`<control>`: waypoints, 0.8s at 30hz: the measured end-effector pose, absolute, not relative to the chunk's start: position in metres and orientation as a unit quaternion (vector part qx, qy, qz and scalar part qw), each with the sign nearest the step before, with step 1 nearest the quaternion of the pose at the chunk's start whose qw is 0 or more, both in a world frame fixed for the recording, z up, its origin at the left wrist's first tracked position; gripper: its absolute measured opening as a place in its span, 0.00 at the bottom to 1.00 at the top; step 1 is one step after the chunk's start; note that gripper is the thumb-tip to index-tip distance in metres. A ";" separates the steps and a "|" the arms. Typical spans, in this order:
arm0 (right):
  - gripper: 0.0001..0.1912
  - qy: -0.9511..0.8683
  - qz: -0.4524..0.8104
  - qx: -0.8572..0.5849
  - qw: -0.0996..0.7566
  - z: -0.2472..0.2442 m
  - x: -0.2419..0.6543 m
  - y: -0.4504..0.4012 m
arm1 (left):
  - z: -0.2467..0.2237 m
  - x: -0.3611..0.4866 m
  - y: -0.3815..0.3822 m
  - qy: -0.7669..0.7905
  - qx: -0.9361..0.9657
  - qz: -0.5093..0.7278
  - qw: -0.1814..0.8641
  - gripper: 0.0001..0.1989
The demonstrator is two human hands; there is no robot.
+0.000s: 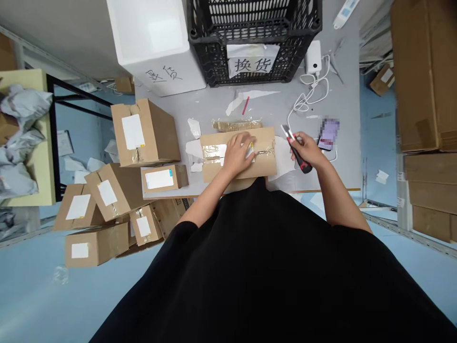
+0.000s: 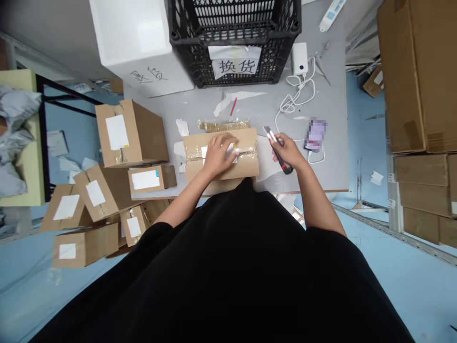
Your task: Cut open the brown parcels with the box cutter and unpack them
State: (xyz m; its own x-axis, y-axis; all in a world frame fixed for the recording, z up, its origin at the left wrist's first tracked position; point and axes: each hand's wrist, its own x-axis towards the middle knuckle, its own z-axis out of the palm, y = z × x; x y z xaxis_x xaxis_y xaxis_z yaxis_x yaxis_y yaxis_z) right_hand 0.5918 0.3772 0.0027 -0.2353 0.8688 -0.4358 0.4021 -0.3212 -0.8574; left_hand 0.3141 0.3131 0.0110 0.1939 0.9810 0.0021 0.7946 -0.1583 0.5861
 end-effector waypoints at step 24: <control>0.37 -0.529 0.671 -0.476 0.207 -0.011 0.599 0.357 | -0.020 0.322 0.350 0.554 0.792 0.122 0.227 0.40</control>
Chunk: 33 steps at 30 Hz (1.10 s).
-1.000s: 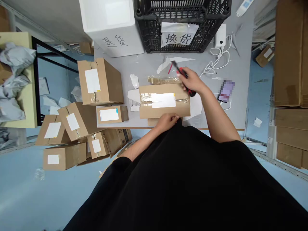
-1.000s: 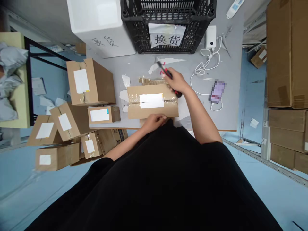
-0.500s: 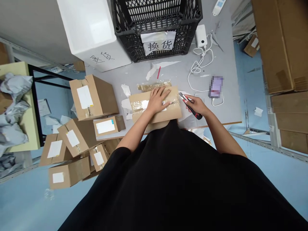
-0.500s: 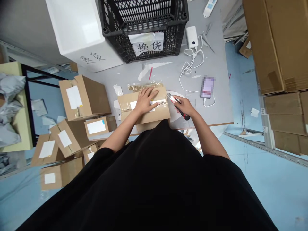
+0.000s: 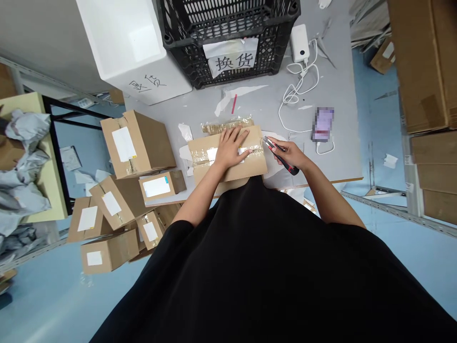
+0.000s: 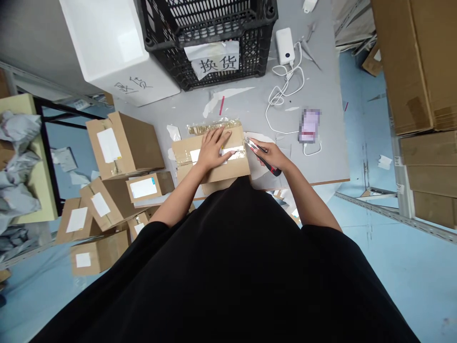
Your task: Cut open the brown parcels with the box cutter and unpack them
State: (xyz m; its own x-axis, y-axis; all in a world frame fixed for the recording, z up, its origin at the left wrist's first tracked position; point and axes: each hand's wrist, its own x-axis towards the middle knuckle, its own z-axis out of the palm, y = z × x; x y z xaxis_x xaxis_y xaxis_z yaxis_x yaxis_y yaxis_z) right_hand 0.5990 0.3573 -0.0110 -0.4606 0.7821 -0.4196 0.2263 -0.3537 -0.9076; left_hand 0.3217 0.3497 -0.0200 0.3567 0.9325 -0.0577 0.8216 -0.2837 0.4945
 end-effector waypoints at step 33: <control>0.31 -0.614 0.623 -0.472 0.110 -0.006 0.630 0.324 | -0.008 0.325 0.344 0.593 0.782 0.022 0.189 0.40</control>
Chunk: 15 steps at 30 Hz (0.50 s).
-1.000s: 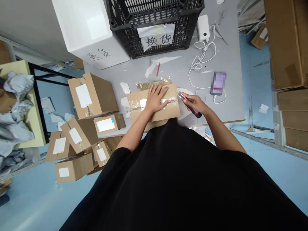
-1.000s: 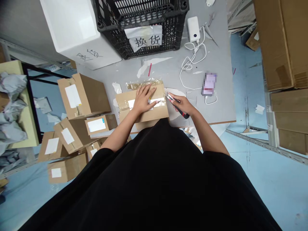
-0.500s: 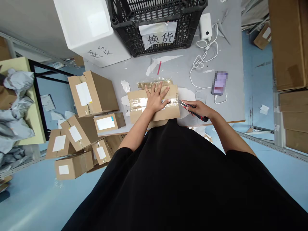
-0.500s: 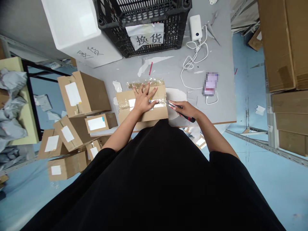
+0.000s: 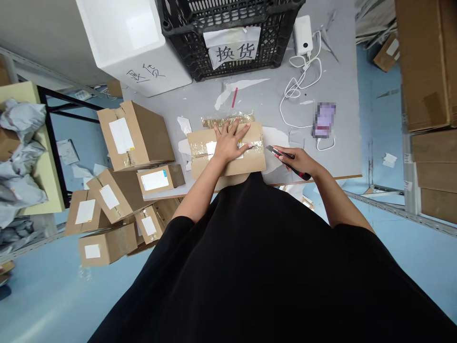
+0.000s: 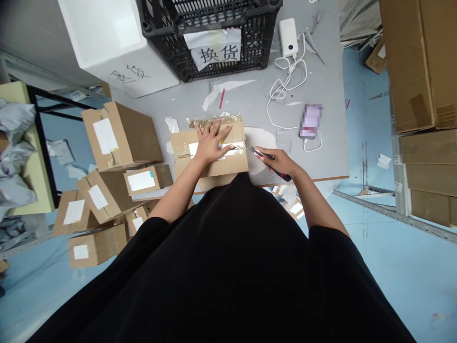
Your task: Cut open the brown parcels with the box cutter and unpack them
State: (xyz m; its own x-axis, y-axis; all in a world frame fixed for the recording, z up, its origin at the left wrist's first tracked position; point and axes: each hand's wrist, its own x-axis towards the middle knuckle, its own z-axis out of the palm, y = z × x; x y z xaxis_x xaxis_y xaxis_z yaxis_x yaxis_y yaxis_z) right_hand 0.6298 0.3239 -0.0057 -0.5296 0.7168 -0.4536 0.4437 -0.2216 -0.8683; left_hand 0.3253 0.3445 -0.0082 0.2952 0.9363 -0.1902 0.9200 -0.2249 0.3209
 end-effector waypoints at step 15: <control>0.30 -0.622 0.618 -0.462 0.134 -0.015 0.623 0.335 | 0.025 0.346 0.376 0.488 0.847 -0.104 0.184 0.37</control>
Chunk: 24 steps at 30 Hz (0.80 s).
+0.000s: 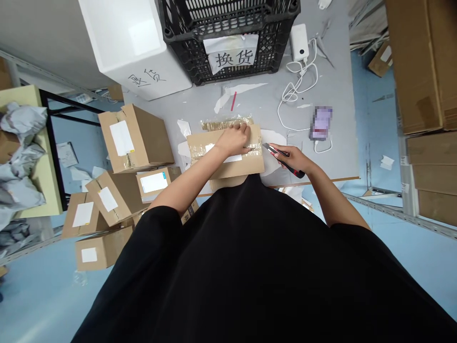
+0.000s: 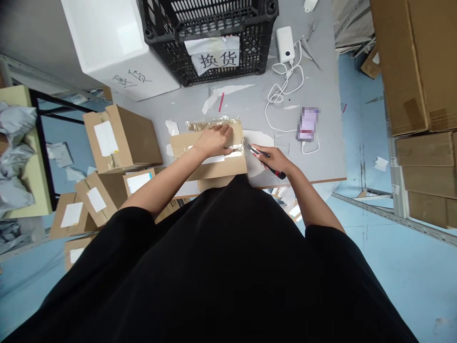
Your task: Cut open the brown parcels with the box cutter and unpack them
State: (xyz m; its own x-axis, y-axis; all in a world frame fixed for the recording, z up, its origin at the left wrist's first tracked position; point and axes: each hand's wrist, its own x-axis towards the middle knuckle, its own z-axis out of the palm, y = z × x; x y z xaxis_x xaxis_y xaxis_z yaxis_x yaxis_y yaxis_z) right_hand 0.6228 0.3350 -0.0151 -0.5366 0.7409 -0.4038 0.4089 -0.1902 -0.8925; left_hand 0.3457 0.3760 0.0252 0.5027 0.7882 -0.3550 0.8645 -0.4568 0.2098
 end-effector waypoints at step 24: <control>0.30 -0.607 0.628 -0.469 0.133 -0.019 0.621 0.326 | 0.011 0.351 0.300 0.551 0.814 -0.009 0.182 0.25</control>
